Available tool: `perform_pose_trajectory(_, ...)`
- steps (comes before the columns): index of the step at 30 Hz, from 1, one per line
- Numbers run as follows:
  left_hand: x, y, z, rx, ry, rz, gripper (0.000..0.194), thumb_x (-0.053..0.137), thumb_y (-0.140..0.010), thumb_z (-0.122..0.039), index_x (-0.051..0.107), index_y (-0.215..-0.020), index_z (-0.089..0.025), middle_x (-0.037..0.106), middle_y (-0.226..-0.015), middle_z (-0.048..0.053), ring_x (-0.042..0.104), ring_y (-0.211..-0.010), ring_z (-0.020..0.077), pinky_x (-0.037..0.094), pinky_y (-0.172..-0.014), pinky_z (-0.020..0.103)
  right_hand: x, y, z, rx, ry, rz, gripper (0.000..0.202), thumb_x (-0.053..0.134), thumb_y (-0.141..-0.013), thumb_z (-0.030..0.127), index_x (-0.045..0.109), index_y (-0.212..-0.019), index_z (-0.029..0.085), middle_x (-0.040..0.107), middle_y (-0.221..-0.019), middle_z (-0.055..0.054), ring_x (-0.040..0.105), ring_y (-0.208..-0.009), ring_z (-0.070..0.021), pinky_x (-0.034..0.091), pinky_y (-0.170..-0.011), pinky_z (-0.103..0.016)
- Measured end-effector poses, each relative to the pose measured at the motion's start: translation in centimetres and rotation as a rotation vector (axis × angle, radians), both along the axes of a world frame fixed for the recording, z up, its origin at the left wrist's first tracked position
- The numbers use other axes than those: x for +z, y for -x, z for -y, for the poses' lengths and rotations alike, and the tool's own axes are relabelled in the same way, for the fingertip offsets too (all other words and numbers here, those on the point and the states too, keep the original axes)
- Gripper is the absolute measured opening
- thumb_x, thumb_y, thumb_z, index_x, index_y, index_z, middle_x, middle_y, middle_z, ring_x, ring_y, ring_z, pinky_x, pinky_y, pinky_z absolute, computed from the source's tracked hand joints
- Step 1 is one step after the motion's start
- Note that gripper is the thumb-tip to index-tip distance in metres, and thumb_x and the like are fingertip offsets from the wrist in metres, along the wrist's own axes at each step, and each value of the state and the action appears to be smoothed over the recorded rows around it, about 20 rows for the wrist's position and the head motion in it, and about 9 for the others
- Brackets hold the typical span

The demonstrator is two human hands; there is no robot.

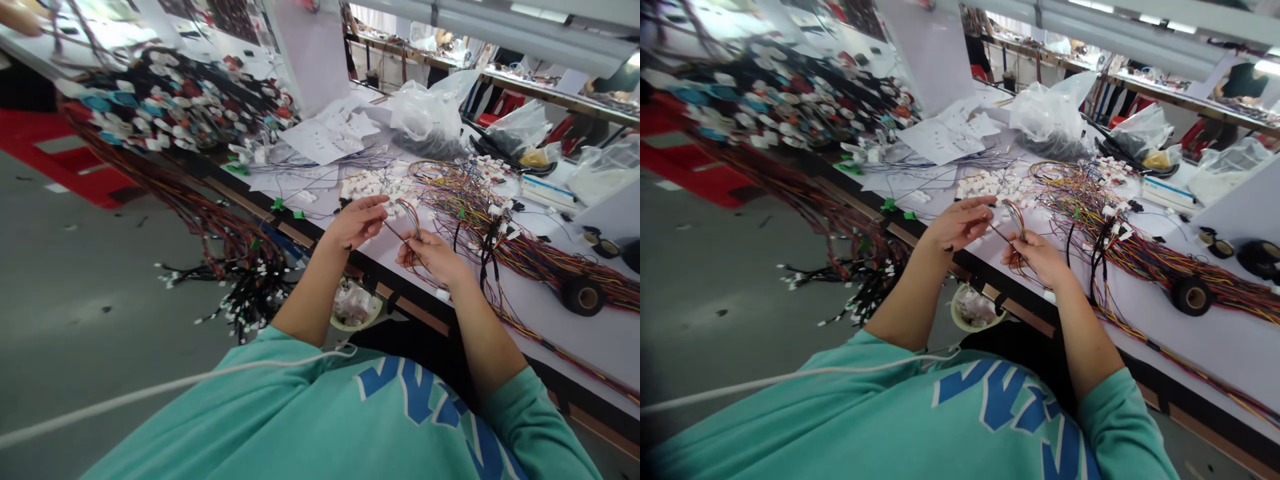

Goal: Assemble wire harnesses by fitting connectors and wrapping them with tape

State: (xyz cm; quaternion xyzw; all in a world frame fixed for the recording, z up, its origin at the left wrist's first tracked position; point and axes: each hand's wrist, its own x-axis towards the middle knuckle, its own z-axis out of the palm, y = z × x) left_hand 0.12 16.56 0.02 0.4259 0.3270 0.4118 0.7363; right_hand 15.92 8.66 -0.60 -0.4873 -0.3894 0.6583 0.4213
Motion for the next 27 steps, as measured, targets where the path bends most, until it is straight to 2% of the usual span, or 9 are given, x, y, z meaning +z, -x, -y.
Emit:
perform_pose_trajectory(4,1.0,-0.7,-0.5,-0.065,0.072,-0.031,0.002,0.056,-0.075,-0.014,0.055,-0.076,-0.013,0.047,-0.051,-0.005,0.030,-0.029,0.0003,0.013,-0.034,0.016,1.2,0.1,0.2,0.043,-0.003,0.086,0.010,0.041,-0.085,0.013,0.050,-0.087,0.018,0.058,-0.058,0.005,0.059,-0.053,-0.0086,0.046,-0.056,-0.023)
perform_pose_trajectory(6,1.1,-0.8,-0.7,-0.081,0.075,-0.041,0.004,0.054,-0.077,-0.012,0.054,-0.073,-0.012,0.043,-0.050,-0.006,0.028,-0.028,-0.0003,0.011,-0.033,0.016,1.8,0.3,0.1,0.064,-0.011,0.155,0.013,0.039,-0.087,0.012,0.050,-0.085,0.017,0.056,-0.056,0.005,0.057,-0.052,-0.0077,0.045,-0.055,-0.021)
perform_pose_trajectory(8,1.1,-0.6,-0.8,-0.083,0.055,-0.023,0.003,0.055,-0.075,-0.012,0.056,-0.078,-0.013,0.044,-0.050,-0.006,0.029,-0.028,-0.0001,0.011,-0.033,0.015,2.4,0.4,-0.2,0.090,-0.011,0.230,0.014,0.039,-0.087,0.011,0.050,-0.082,0.016,0.055,-0.054,0.005,0.055,-0.050,-0.0069,0.043,-0.053,-0.020)
perform_pose_trajectory(11,0.7,-0.1,-0.9,-0.072,0.015,0.014,0.016,0.062,-0.070,-0.013,0.056,-0.085,-0.014,0.047,-0.050,-0.006,0.031,-0.028,0.0009,0.013,-0.032,0.014,3.2,0.4,-0.8,0.108,0.002,0.311,0.016,0.039,-0.088,0.010,0.049,-0.077,0.016,0.053,-0.052,0.005,0.053,-0.048,-0.0064,0.042,-0.051,-0.018)
perform_pose_trajectory(14,0.3,0.3,-0.9,-0.042,-0.010,0.011,0.019,0.064,-0.066,-0.014,0.053,-0.082,-0.014,0.052,-0.050,-0.005,0.035,-0.028,0.0024,0.017,-0.031,0.014,3.7,0.2,-1.4,0.110,0.025,0.353,0.017,0.039,-0.088,0.009,0.050,-0.078,0.016,0.052,-0.051,0.005,0.052,-0.048,-0.0065,0.041,-0.051,-0.018)
perform_pose_trajectory(18,0.1,0.9,-1.1,0.026,-0.029,-0.051,0.021,0.065,-0.064,-0.013,0.051,-0.080,-0.015,0.055,-0.052,-0.005,0.043,-0.032,0.0051,0.025,-0.032,0.014,3.6,0.3,-2.2,0.173,0.017,0.385,0.017,0.039,-0.089,0.010,0.051,-0.077,0.016,0.052,-0.051,0.004,0.049,-0.045,-0.0059,0.040,-0.048,-0.018)
perform_pose_trajectory(21,0.2,1.8,-1.6,0.095,-0.033,-0.080,0.022,0.066,-0.062,-0.010,0.052,-0.078,-0.014,0.053,-0.049,-0.005,0.043,-0.032,0.0043,0.025,-0.033,0.014,3.2,0.8,-2.7,0.261,-0.013,0.376,0.020,0.039,-0.089,0.011,0.053,-0.075,0.015,0.048,-0.047,0.006,0.041,-0.039,-0.0041,0.032,-0.041,-0.016)
perform_pose_trajectory(24,0.3,2.7,-2.1,0.097,-0.048,-0.077,0.024,0.066,-0.060,-0.009,0.054,-0.079,-0.013,0.051,-0.046,-0.005,0.042,-0.032,0.0042,0.024,-0.033,0.014,2.7,1.3,-3.3,0.330,-0.011,0.345,0.022,0.038,-0.089,0.009,0.054,-0.074,0.014,0.040,-0.043,0.008,0.034,-0.036,-0.0031,0.026,-0.038,-0.015)
perform_pose_trajectory(27,0.3,3.0,-2.5,0.087,-0.043,-0.067,0.024,0.066,-0.059,-0.008,0.054,-0.079,-0.012,0.052,-0.045,-0.005,0.041,-0.031,0.0043,0.024,-0.032,0.014,2.0,1.6,-3.8,0.336,0.010,0.317,0.023,0.038,-0.088,0.008,0.053,-0.072,0.014,0.038,-0.042,0.008,0.032,-0.036,-0.0029,0.025,-0.038,-0.015)
